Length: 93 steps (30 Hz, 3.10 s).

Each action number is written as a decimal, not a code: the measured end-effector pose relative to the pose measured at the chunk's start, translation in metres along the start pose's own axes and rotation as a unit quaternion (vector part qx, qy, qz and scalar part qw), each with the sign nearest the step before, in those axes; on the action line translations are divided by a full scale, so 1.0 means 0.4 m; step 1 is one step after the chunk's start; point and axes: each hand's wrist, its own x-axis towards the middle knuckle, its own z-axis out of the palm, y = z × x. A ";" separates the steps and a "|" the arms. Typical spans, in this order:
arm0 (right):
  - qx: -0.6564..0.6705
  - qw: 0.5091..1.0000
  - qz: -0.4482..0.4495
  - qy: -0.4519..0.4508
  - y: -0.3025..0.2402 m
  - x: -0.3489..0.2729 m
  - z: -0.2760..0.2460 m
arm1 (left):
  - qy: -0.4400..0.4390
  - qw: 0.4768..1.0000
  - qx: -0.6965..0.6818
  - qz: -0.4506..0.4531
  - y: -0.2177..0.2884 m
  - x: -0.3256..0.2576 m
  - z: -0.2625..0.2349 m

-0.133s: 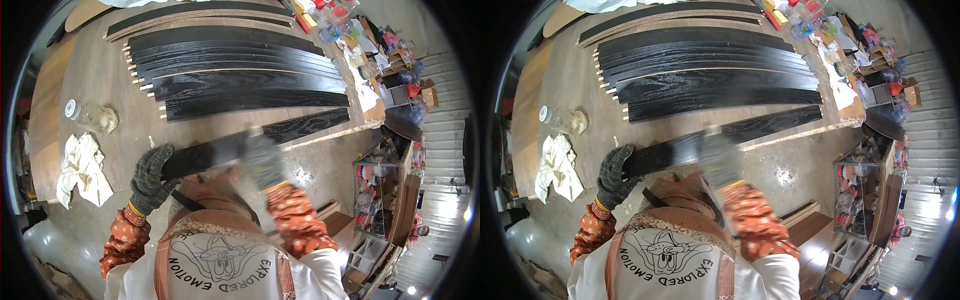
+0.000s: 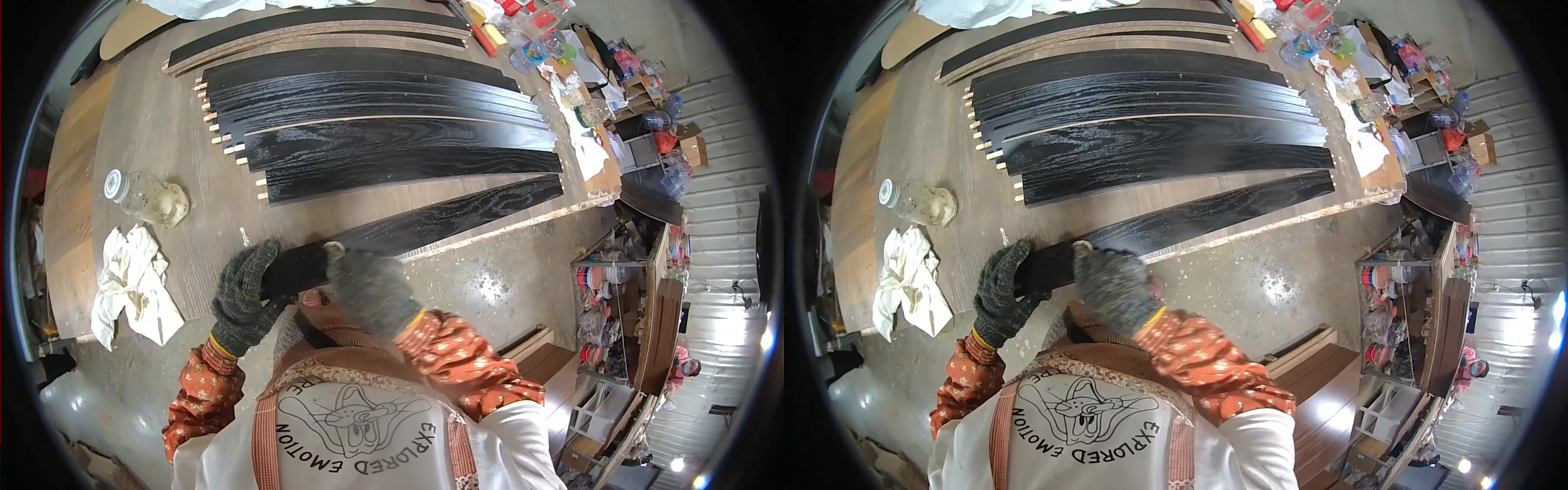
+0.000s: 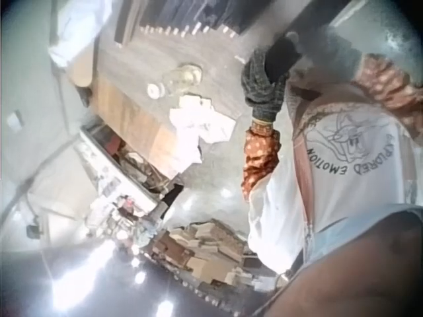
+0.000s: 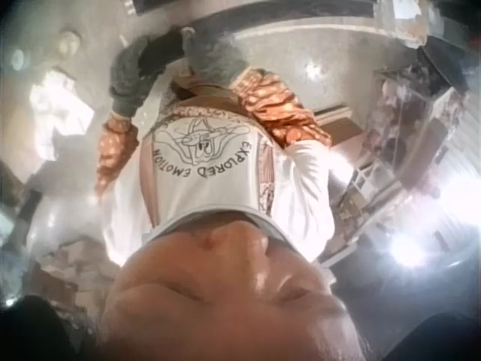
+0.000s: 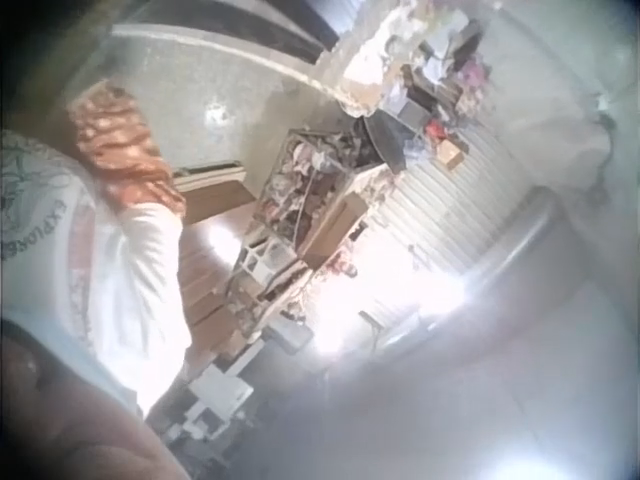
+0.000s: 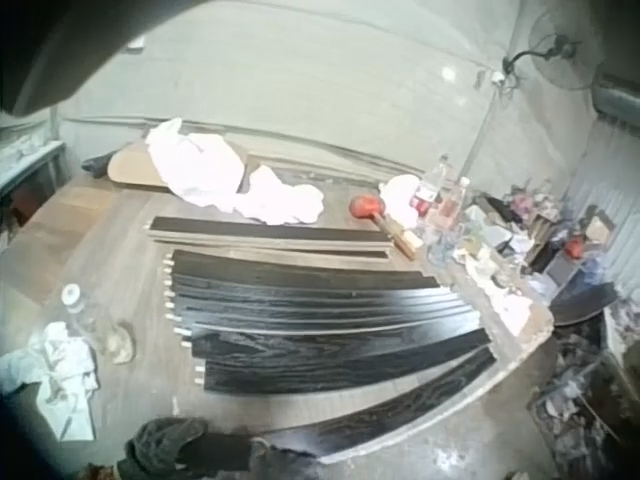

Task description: The person wipes long black wood panels with a white cloth and a liquid from a bottle, handling the panels one by one on a workbench.

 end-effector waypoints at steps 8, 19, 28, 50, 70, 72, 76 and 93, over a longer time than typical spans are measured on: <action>-0.116 0.983 0.090 0.107 0.157 -0.024 0.033 | 0.008 1.000 0.019 0.013 -0.009 0.000 -0.005; -0.083 0.931 0.341 0.105 0.632 -0.155 0.065 | -0.035 0.999 0.009 -0.002 -0.019 -0.005 -0.038; -0.142 0.982 0.103 0.064 0.368 -0.067 0.024 | -0.038 0.999 0.012 -0.012 -0.019 -0.010 -0.045; -0.122 0.958 0.188 0.177 0.986 -0.267 0.030 | -0.115 0.960 0.194 -0.168 0.077 0.021 -0.030; -0.046 0.968 0.147 0.196 0.847 -0.275 0.147 | -0.073 0.990 0.100 0.072 0.503 0.535 0.603; -0.022 0.984 0.165 0.063 0.735 -0.263 0.118 | -0.073 0.993 0.068 0.066 0.502 0.542 0.590; -0.117 0.959 0.227 0.121 0.874 -0.276 0.135 | -0.063 0.994 0.059 0.072 0.487 0.535 0.603; -0.222 0.943 0.241 0.051 0.814 -0.248 0.090 | -0.092 0.989 0.089 0.070 0.485 0.535 0.615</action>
